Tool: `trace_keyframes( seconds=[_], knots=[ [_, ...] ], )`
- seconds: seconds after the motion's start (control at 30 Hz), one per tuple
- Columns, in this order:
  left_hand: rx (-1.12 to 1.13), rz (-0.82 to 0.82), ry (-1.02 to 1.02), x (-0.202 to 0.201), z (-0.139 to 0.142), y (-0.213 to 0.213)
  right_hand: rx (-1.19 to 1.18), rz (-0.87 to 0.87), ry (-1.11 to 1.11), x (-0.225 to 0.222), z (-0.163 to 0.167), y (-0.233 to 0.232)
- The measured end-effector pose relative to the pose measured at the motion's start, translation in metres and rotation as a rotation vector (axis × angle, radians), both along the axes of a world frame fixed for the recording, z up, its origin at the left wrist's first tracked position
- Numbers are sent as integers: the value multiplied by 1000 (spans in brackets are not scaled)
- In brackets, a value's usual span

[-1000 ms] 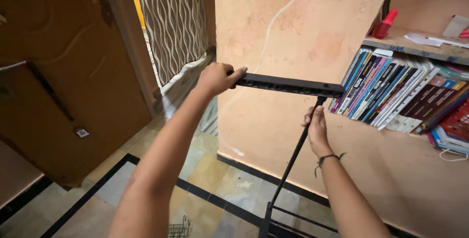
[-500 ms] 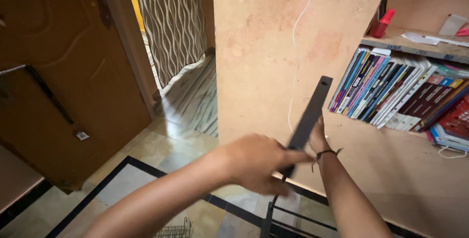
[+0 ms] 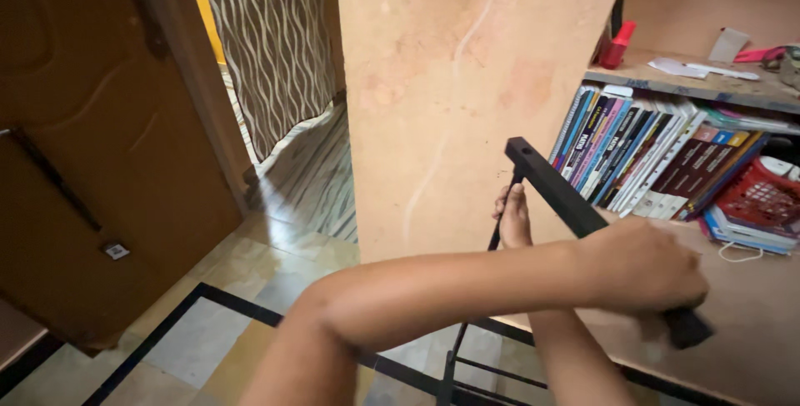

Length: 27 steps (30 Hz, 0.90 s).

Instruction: The person detaches a long black metal rail from a metal rack frame, holds and repositions the rail with both hands, and repeatedly slides it on and off the frame's upright. At the end the rail and other rack parts lie on the tiled floor as the person stands over them.

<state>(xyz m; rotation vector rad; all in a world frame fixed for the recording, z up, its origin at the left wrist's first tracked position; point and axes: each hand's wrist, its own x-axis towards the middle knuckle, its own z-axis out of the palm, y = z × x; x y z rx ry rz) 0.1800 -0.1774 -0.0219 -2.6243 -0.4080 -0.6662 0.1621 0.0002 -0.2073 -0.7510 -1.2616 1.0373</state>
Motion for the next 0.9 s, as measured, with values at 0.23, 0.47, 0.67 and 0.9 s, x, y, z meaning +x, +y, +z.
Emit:
trace_keyframes(
  seconds=[0.23,0.47,0.67,0.9],
  knots=[
    [-34,366,-39,60,10,118,-200,13,61,-8,-2,-16],
    [-370,627,-24,19,13,200,-133,213,154,-9,-24,-13],
    [-542,901,-335,-41,19,246,18,119,-64,-16,-31,-32],
    [-530,1032,-309,-113,27,249,42,86,-93,-23,-24,-21]
  ],
)
